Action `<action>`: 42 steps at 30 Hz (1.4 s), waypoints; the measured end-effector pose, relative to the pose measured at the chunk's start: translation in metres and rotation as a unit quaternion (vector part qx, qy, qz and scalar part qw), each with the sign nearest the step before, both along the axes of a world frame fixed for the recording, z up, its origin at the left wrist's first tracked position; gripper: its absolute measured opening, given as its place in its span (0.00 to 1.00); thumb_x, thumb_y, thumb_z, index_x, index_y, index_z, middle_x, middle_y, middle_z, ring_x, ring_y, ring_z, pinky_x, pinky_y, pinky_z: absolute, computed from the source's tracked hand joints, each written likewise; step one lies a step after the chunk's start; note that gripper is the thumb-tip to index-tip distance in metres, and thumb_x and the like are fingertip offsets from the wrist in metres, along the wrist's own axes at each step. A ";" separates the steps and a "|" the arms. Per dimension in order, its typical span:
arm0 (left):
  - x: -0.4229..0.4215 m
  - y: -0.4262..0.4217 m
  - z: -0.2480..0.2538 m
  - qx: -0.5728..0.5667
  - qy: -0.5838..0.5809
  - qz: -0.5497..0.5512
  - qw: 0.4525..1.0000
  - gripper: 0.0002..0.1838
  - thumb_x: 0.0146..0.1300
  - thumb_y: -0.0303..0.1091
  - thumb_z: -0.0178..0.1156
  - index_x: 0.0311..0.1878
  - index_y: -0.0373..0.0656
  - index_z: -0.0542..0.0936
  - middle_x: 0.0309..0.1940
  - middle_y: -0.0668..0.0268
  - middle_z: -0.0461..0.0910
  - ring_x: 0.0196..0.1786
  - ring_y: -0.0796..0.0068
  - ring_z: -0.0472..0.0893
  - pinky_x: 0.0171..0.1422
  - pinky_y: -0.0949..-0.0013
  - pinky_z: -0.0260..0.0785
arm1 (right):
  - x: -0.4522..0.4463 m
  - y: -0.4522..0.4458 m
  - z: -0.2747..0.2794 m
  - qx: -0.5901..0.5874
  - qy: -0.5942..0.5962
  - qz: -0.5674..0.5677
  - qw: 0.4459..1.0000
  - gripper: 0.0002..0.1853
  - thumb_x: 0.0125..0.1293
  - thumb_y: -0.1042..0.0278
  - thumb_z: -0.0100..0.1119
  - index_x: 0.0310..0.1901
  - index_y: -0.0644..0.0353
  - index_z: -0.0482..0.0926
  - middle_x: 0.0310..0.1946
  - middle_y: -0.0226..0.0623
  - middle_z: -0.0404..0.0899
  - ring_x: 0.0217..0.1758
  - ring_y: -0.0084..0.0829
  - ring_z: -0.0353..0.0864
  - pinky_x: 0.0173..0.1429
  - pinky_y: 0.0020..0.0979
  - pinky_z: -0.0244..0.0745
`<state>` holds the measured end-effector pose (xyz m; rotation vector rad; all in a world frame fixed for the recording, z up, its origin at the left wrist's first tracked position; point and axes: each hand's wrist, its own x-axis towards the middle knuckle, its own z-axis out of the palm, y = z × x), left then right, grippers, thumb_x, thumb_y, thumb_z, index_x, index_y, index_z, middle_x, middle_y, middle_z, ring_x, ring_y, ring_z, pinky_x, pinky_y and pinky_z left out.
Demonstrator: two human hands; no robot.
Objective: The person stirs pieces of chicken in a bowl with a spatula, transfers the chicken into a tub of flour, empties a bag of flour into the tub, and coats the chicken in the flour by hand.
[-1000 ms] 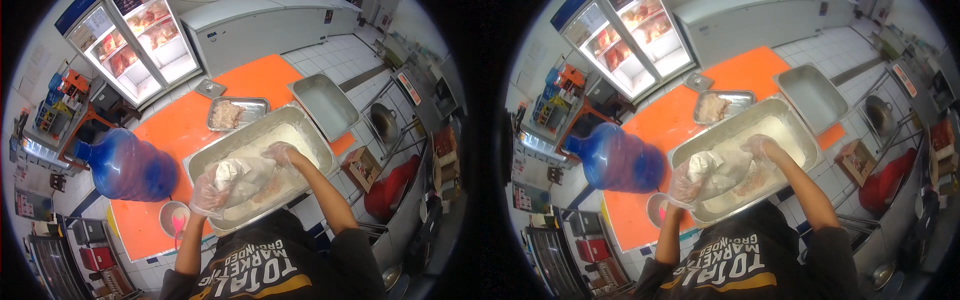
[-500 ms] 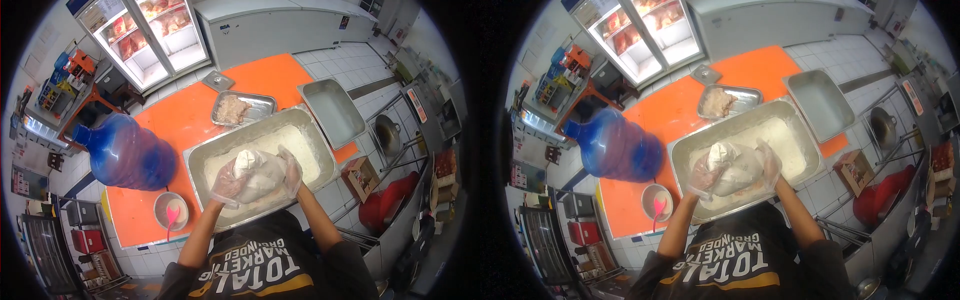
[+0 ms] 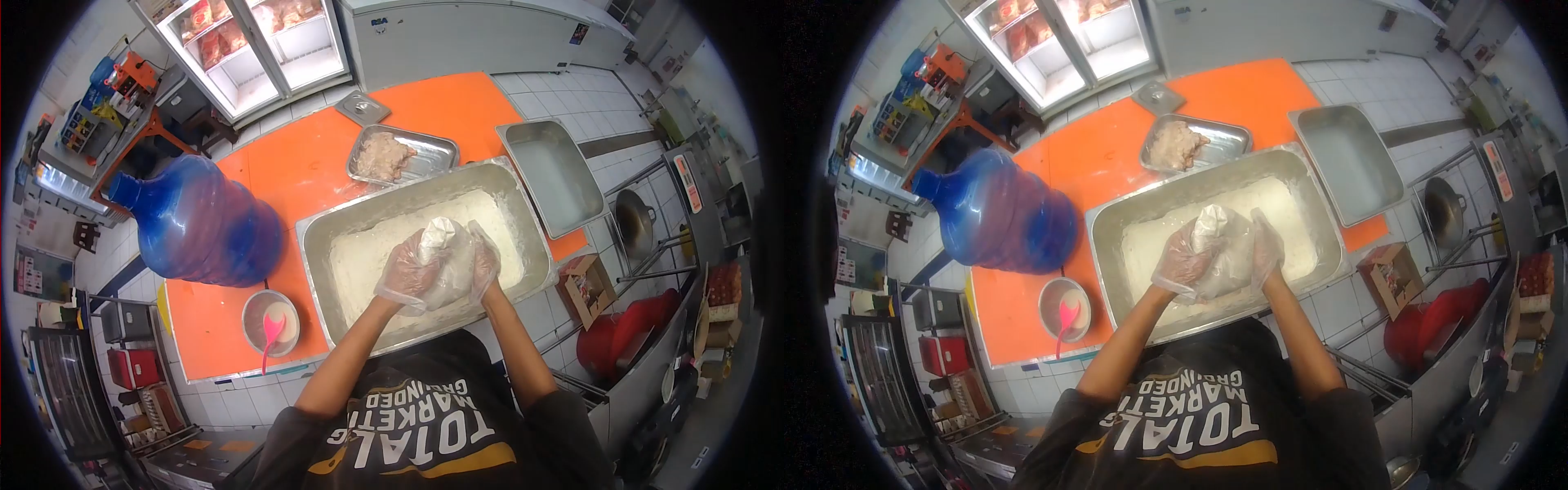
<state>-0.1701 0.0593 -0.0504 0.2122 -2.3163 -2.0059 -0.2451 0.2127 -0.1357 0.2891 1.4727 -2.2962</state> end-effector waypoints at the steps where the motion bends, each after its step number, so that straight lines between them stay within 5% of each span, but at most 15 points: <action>1: 0.000 -0.002 -0.001 -0.021 0.009 -0.001 1.000 0.18 0.61 0.33 0.65 0.54 0.39 0.78 0.44 0.63 0.83 0.44 0.75 0.80 0.52 0.68 0.72 | -0.001 0.000 -0.008 -0.104 -0.030 0.024 0.994 0.22 0.73 0.55 0.51 0.58 0.66 0.74 0.49 0.37 0.79 0.51 0.29 0.79 0.56 0.31 0.77; 4: 0.008 -0.014 0.009 -0.003 0.013 0.007 1.000 0.19 0.60 0.34 0.64 0.53 0.39 0.78 0.41 0.58 0.84 0.43 0.68 0.83 0.50 0.65 0.73 | 0.015 -0.023 0.014 -0.271 -0.096 0.084 0.954 0.22 0.74 0.53 0.48 0.55 0.65 0.75 0.48 0.38 0.80 0.49 0.31 0.80 0.55 0.32 0.77; 8: 0.021 -0.030 0.021 0.057 -0.007 0.054 0.997 0.19 0.59 0.33 0.66 0.52 0.37 0.78 0.41 0.59 0.84 0.44 0.70 0.82 0.50 0.67 0.73 | 0.019 -0.056 -0.012 -0.346 -0.159 0.118 0.917 0.22 0.74 0.52 0.47 0.55 0.64 0.75 0.48 0.39 0.80 0.48 0.32 0.80 0.55 0.32 0.77; 11: 0.028 -0.040 0.015 -0.010 -0.008 0.088 0.996 0.20 0.59 0.31 0.66 0.53 0.35 0.77 0.43 0.60 0.83 0.45 0.73 0.81 0.51 0.69 0.73 | 0.023 -0.074 -0.039 -0.247 -0.145 0.087 0.954 0.26 0.75 0.45 0.41 0.52 0.63 0.76 0.42 0.34 0.79 0.43 0.28 0.79 0.51 0.31 0.76; 13: 0.034 -0.041 0.015 0.054 -0.013 0.125 0.991 0.20 0.61 0.29 0.65 0.55 0.35 0.76 0.45 0.60 0.83 0.47 0.75 0.80 0.52 0.70 0.73 | 0.030 -0.080 -0.044 -0.110 -0.032 0.072 0.991 0.25 0.75 0.47 0.42 0.51 0.63 0.76 0.42 0.33 0.79 0.42 0.26 0.78 0.48 0.30 0.76; 17: 0.037 -0.046 0.010 0.126 0.022 0.139 0.982 0.22 0.61 0.29 0.65 0.57 0.35 0.75 0.46 0.60 0.82 0.48 0.75 0.80 0.53 0.70 0.73 | 0.019 -0.080 -0.047 0.021 0.066 0.125 0.990 0.25 0.75 0.48 0.42 0.50 0.64 0.76 0.41 0.34 0.79 0.42 0.25 0.77 0.47 0.30 0.74; 19: 0.032 -0.048 0.023 0.023 0.034 0.148 0.988 0.21 0.61 0.30 0.65 0.57 0.36 0.76 0.46 0.60 0.83 0.48 0.74 0.80 0.53 0.69 0.73 | 0.003 -0.084 -0.037 0.189 0.199 0.117 0.955 0.25 0.75 0.49 0.41 0.51 0.66 0.76 0.42 0.35 0.79 0.45 0.26 0.76 0.51 0.30 0.72; 20: 0.027 -0.051 0.021 0.024 0.033 0.154 0.987 0.21 0.61 0.30 0.65 0.57 0.36 0.76 0.46 0.60 0.83 0.48 0.74 0.80 0.53 0.69 0.73 | -0.007 -0.088 -0.029 0.189 0.199 0.123 0.954 0.25 0.75 0.49 0.41 0.51 0.66 0.76 0.42 0.35 0.79 0.45 0.26 0.76 0.51 0.30 0.72; 22: 0.013 -0.059 0.017 0.025 0.041 0.121 0.991 0.19 0.61 0.30 0.64 0.55 0.36 0.77 0.47 0.60 0.83 0.49 0.72 0.81 0.54 0.68 0.73 | -0.024 -0.096 0.000 -0.043 0.092 0.016 0.995 0.24 0.75 0.51 0.42 0.53 0.66 0.76 0.44 0.37 0.79 0.48 0.29 0.76 0.55 0.31 0.70; 25: 0.000 -0.059 0.019 0.031 0.099 0.120 0.987 0.18 0.61 0.30 0.63 0.54 0.36 0.78 0.48 0.59 0.83 0.50 0.70 0.81 0.55 0.67 0.73 | -0.047 -0.091 -0.002 0.046 0.239 0.064 0.968 0.23 0.72 0.57 0.52 0.61 0.65 0.70 0.55 0.34 0.75 0.57 0.29 0.74 0.63 0.31 0.70; 29: -0.004 -0.059 0.018 0.046 0.087 0.134 0.986 0.19 0.61 0.30 0.63 0.56 0.36 0.77 0.49 0.59 0.83 0.51 0.69 0.81 0.57 0.67 0.72 | -0.041 -0.095 0.017 0.047 0.219 0.074 0.972 0.22 0.72 0.57 0.52 0.59 0.65 0.71 0.55 0.35 0.75 0.57 0.27 0.73 0.63 0.31 0.70; 31: -0.008 -0.058 0.021 0.011 0.107 0.153 0.982 0.20 0.61 0.29 0.61 0.57 0.36 0.76 0.49 0.59 0.83 0.52 0.69 0.81 0.58 0.67 0.72 | -0.046 -0.098 0.017 0.214 0.397 0.165 0.877 0.15 0.72 0.62 0.51 0.54 0.62 0.74 0.48 0.34 0.77 0.50 0.28 0.76 0.54 0.30 0.72; 38: -0.011 -0.060 0.007 0.009 0.124 0.211 0.970 0.20 0.61 0.26 0.60 0.57 0.35 0.76 0.47 0.59 0.83 0.51 0.70 0.81 0.57 0.67 0.72 | -0.048 -0.117 0.008 -0.012 0.244 0.163 0.956 0.12 0.69 0.61 0.54 0.47 0.59 0.77 0.44 0.33 0.77 0.48 0.28 0.76 0.51 0.31 0.73; 40: -0.009 -0.063 -0.001 0.007 0.130 0.210 0.969 0.19 0.61 0.25 0.60 0.56 0.35 0.76 0.47 0.59 0.83 0.50 0.69 0.81 0.57 0.68 0.72 | -0.044 -0.119 0.015 0.116 0.455 0.152 0.869 0.11 0.69 0.61 0.54 0.45 0.60 0.78 0.41 0.34 0.77 0.45 0.27 0.76 0.48 0.30 0.73; 42: -0.006 -0.059 0.001 0.036 0.121 0.223 0.967 0.19 0.60 0.25 0.60 0.56 0.35 0.77 0.47 0.59 0.83 0.49 0.69 0.82 0.56 0.68 0.72 | -0.043 -0.118 0.015 0.186 0.510 0.160 0.824 0.11 0.69 0.62 0.53 0.43 0.61 0.78 0.38 0.35 0.78 0.42 0.27 0.76 0.46 0.30 0.72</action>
